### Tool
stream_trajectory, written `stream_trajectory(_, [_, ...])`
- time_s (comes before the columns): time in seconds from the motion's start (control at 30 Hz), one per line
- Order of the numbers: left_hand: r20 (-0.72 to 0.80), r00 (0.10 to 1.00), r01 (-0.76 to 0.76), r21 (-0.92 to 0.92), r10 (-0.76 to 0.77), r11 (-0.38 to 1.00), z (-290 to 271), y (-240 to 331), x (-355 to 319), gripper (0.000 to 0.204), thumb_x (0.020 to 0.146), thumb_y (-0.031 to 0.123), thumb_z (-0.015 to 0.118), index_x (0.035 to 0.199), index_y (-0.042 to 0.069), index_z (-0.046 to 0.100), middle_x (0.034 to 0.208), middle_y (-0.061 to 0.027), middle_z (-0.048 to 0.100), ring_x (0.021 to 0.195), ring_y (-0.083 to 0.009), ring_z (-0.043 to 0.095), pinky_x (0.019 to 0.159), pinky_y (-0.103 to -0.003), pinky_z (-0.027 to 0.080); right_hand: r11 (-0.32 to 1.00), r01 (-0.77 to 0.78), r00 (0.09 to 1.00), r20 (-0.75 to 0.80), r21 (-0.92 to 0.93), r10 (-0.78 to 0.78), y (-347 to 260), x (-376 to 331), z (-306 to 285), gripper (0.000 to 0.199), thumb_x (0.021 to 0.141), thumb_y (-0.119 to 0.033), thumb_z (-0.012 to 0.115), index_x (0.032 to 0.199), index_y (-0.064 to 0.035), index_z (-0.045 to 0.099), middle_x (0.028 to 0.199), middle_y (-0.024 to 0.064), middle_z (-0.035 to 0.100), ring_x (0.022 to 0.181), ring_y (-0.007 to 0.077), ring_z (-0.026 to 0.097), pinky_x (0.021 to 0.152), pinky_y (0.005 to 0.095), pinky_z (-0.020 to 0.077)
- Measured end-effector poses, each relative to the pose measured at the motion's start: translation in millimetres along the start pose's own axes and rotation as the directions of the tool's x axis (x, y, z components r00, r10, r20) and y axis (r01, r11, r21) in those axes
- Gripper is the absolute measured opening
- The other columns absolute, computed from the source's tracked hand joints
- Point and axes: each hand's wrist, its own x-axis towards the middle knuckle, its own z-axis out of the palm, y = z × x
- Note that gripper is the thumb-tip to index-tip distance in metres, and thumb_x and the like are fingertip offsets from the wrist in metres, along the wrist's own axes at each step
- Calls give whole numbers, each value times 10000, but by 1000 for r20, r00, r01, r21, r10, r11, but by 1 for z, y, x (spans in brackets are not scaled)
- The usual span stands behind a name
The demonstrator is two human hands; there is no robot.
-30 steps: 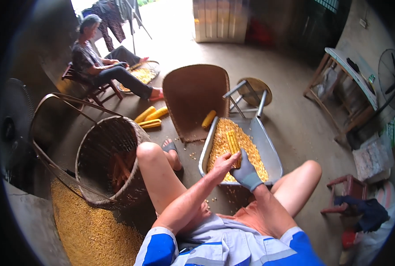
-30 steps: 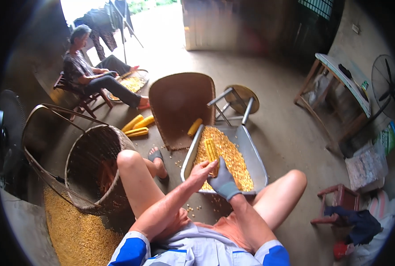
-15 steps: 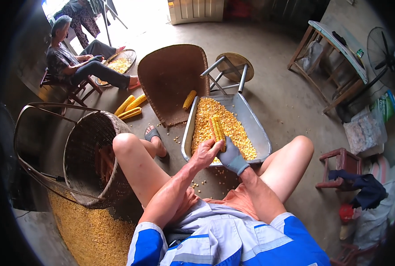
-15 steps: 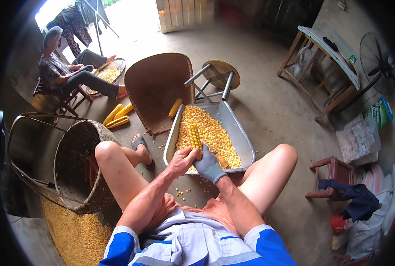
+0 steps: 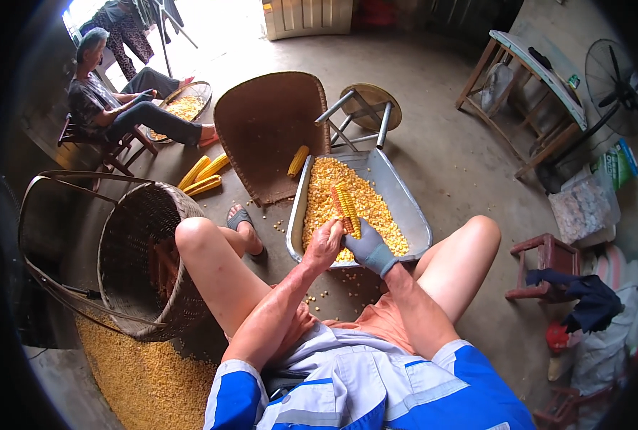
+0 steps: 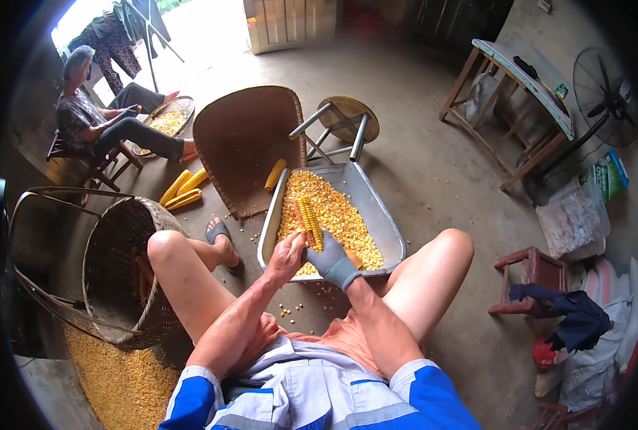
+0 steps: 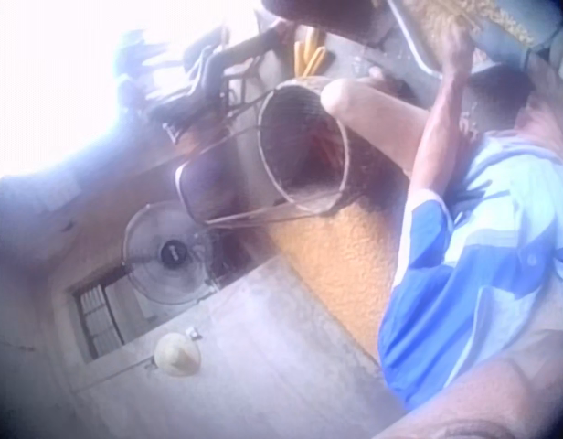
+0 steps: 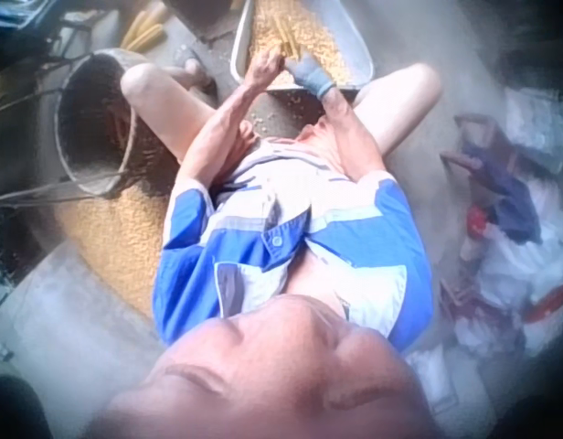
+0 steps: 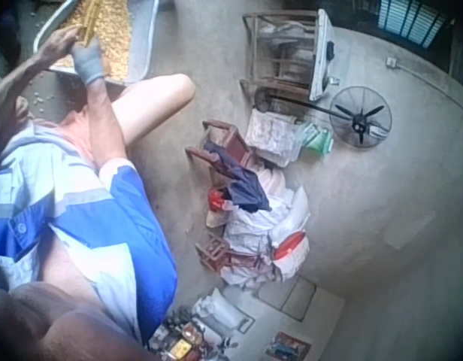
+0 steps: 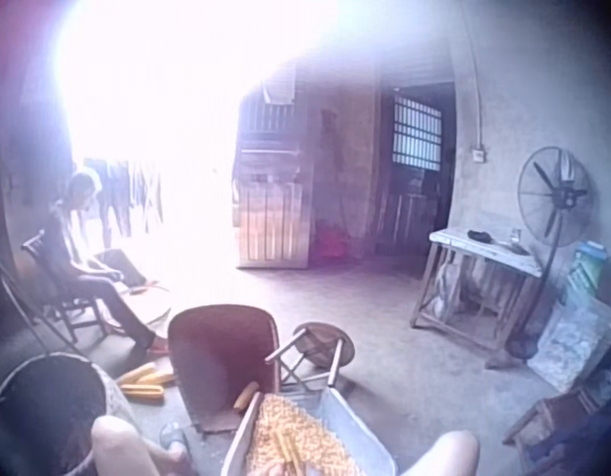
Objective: Manually shelling kernels of corn from the cob into a metal tray.
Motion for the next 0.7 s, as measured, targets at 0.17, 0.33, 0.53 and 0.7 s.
stream_trajectory(0.17, [6, 996, 84, 85, -85, 993, 0, 15, -1, 339, 934, 307, 507, 967, -20, 592, 783, -63, 604, 709, -134, 542, 636, -292, 443, 951, -83, 993, -109, -297, 53, 34, 9, 8, 466, 779, -243, 676, 1115, 23, 494, 961, 200, 643, 899, 291, 642, 779, 365, 504])
stream_trajectory(0.33, [145, 980, 117, 122, -135, 986, -6, 28, -4, 338, 909, 343, 567, 964, 10, 602, 778, -8, 564, 689, -81, 516, 606, -250, 438, 978, 44, 999, 6, -203, -44, 30, 7, 6, 499, 766, -279, 691, 1115, 19, 495, 957, 198, 650, 898, 307, 645, 773, 376, 507])
stream_trajectory(0.53, [300, 943, 137, 47, -145, 989, -10, 31, -4, 295, 913, 297, 544, 971, 9, 575, 801, -11, 547, 721, -90, 515, 640, -254, 447, 982, -19, 993, 109, -187, 40, 5, 3, -7, 459, 762, -256, 682, 1097, 20, 535, 944, 188, 654, 888, 302, 647, 779, 377, 504])
stream_trajectory(0.7, [200, 957, 192, 107, -210, 976, -11, 41, -5, 286, 884, 271, 536, 976, 1, 568, 813, -10, 544, 740, -89, 500, 659, -250, 418, 983, -46, 995, 81, -176, 61, -1, 0, -4, 494, 758, -257, 683, 1131, 21, 516, 981, 196, 643, 915, 301, 639, 793, 374, 498])
